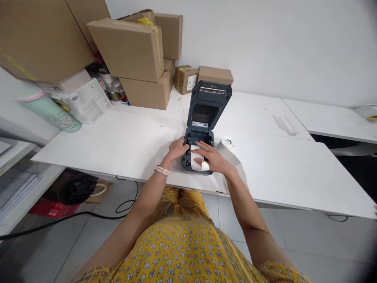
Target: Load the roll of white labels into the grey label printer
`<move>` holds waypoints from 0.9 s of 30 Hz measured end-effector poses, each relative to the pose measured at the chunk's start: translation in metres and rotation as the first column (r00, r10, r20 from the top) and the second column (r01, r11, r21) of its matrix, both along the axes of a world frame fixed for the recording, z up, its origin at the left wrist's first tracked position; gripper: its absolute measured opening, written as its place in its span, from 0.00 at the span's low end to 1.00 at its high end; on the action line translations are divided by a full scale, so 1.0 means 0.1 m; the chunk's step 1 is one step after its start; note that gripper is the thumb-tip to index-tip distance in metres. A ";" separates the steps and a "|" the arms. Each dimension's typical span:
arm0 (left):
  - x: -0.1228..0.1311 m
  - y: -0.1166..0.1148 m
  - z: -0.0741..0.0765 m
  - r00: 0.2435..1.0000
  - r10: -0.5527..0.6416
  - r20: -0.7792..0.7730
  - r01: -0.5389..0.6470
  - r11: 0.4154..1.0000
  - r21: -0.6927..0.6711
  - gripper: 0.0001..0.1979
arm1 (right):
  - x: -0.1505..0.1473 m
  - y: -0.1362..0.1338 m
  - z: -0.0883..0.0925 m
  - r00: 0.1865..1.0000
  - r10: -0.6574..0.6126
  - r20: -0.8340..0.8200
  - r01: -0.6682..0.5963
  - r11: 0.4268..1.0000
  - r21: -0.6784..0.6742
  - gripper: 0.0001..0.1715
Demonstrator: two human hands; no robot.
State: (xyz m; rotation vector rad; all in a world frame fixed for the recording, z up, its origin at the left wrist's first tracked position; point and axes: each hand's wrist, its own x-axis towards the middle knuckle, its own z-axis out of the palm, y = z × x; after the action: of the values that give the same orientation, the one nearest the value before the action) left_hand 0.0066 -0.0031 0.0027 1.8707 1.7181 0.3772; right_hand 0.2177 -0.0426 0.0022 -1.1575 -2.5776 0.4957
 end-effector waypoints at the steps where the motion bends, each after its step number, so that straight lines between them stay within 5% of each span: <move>1: 0.00 0.00 0.00 1.000 0.006 0.008 -0.006 1.000 -0.001 0.27 | -0.01 -0.02 0.01 1.000 -0.014 0.010 0.014 1.000 0.021 0.24; 8: 0.03 -0.01 -0.03 0.996 0.076 0.045 -0.075 0.997 -0.016 0.28 | -0.15 -0.22 0.09 0.997 -0.069 0.043 0.064 0.992 0.108 0.25; 21: 0.06 -0.05 -0.17 0.956 0.189 0.225 -0.185 0.982 -0.040 0.24 | -0.29 -0.61 -0.13 0.969 -0.245 -0.019 0.244 0.950 0.195 0.27; 27: 0.07 -0.04 -0.29 0.869 0.189 0.457 -0.176 0.982 -0.072 0.22 | -0.31 -0.66 -0.12 0.965 -0.263 -0.018 0.260 0.940 0.221 0.25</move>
State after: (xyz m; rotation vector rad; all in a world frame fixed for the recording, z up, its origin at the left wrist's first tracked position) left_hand 0.0134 -0.0073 -0.0259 1.4455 1.5549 0.8014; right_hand 0.1869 -0.1083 -0.0100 -1.3942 -2.3629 0.1366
